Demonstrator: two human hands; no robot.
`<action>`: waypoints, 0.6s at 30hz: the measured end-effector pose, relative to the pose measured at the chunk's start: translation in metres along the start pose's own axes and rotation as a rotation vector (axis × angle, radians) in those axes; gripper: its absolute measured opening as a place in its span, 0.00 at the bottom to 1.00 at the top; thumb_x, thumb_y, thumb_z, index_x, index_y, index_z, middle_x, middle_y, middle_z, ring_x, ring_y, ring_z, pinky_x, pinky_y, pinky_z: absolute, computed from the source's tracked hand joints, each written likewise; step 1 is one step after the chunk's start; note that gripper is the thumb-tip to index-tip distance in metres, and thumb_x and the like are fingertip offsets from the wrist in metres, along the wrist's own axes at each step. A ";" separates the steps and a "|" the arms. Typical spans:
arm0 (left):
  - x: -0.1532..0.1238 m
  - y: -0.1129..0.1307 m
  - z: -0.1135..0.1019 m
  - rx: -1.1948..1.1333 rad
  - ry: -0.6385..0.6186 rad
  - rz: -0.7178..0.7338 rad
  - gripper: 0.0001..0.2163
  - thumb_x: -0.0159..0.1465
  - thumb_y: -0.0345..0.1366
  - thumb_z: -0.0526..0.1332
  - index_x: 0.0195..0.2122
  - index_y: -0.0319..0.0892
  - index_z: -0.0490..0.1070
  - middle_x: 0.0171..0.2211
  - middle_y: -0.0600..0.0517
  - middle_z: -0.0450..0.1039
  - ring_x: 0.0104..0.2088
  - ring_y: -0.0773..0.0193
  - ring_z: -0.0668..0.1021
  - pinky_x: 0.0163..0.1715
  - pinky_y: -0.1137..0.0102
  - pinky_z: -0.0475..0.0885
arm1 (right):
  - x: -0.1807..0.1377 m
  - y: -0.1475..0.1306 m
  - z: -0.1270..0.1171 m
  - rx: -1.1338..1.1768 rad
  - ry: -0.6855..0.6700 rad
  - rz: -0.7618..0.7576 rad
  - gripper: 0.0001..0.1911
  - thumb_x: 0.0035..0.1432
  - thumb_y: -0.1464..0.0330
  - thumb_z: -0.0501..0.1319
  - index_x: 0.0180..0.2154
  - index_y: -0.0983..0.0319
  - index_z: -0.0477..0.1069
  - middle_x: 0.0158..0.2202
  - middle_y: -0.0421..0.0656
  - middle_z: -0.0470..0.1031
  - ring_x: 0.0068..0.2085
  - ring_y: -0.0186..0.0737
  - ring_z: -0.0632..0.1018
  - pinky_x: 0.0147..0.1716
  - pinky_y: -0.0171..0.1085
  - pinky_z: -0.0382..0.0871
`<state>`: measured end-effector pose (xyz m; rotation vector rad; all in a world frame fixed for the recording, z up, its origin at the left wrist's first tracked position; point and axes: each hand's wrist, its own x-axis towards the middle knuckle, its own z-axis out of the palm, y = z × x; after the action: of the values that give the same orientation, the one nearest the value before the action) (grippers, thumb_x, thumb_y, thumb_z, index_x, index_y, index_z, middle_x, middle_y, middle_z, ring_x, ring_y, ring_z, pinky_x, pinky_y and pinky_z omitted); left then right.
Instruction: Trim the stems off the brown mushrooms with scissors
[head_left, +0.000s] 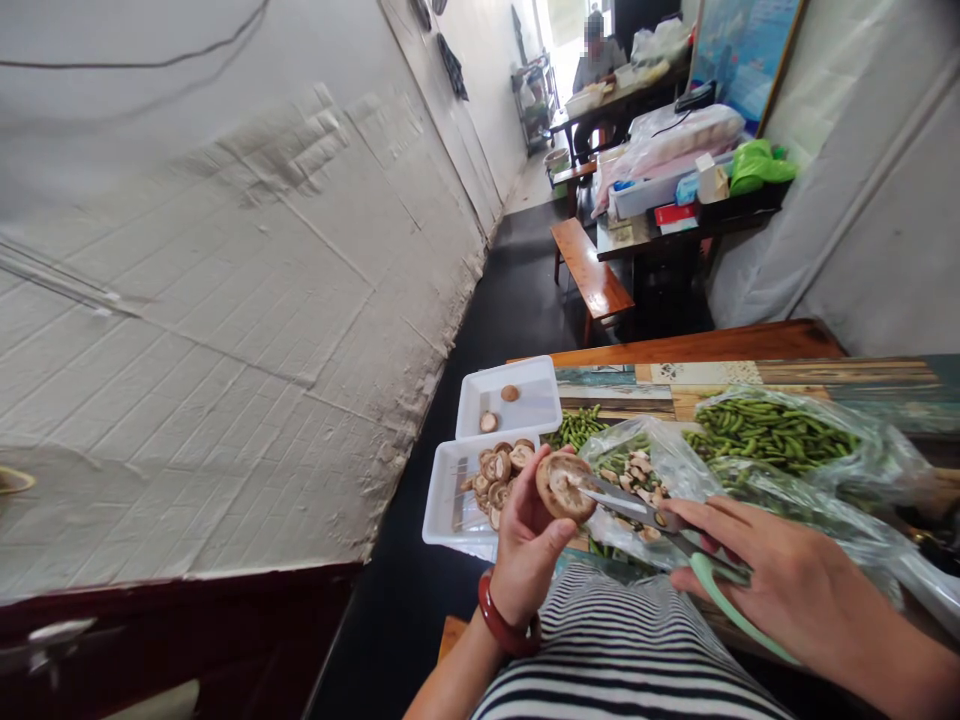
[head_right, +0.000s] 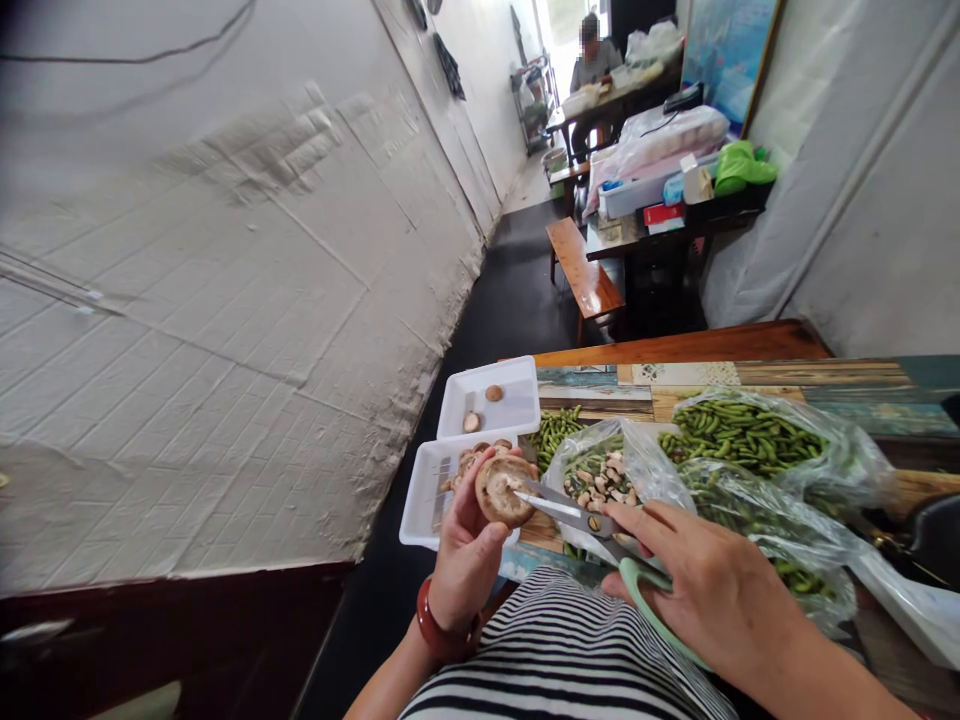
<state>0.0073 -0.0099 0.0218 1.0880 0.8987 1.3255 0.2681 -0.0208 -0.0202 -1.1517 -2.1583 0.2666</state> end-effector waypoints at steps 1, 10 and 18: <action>0.000 0.000 0.000 0.009 -0.006 -0.011 0.33 0.59 0.39 0.76 0.65 0.52 0.71 0.66 0.43 0.72 0.63 0.47 0.76 0.62 0.59 0.73 | 0.000 -0.001 0.001 -0.011 0.010 0.011 0.23 0.62 0.63 0.67 0.57 0.59 0.73 0.41 0.43 0.83 0.37 0.40 0.86 0.35 0.35 0.81; 0.002 -0.003 0.003 0.101 -0.015 -0.061 0.35 0.58 0.40 0.76 0.67 0.52 0.69 0.68 0.43 0.69 0.65 0.47 0.74 0.64 0.58 0.70 | -0.010 0.000 0.019 -0.046 0.076 0.040 0.21 0.69 0.59 0.59 0.60 0.59 0.72 0.41 0.45 0.82 0.37 0.42 0.84 0.35 0.39 0.81; 0.009 -0.009 0.009 0.089 -0.067 -0.114 0.35 0.58 0.39 0.76 0.66 0.53 0.69 0.67 0.43 0.71 0.65 0.46 0.74 0.64 0.57 0.70 | -0.019 0.001 0.037 0.212 0.102 0.143 0.20 0.67 0.65 0.61 0.59 0.59 0.73 0.44 0.45 0.85 0.41 0.41 0.86 0.39 0.37 0.82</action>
<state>0.0187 -0.0014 0.0162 1.1267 0.9629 1.1578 0.2519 -0.0309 -0.0571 -1.1718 -1.9116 0.4780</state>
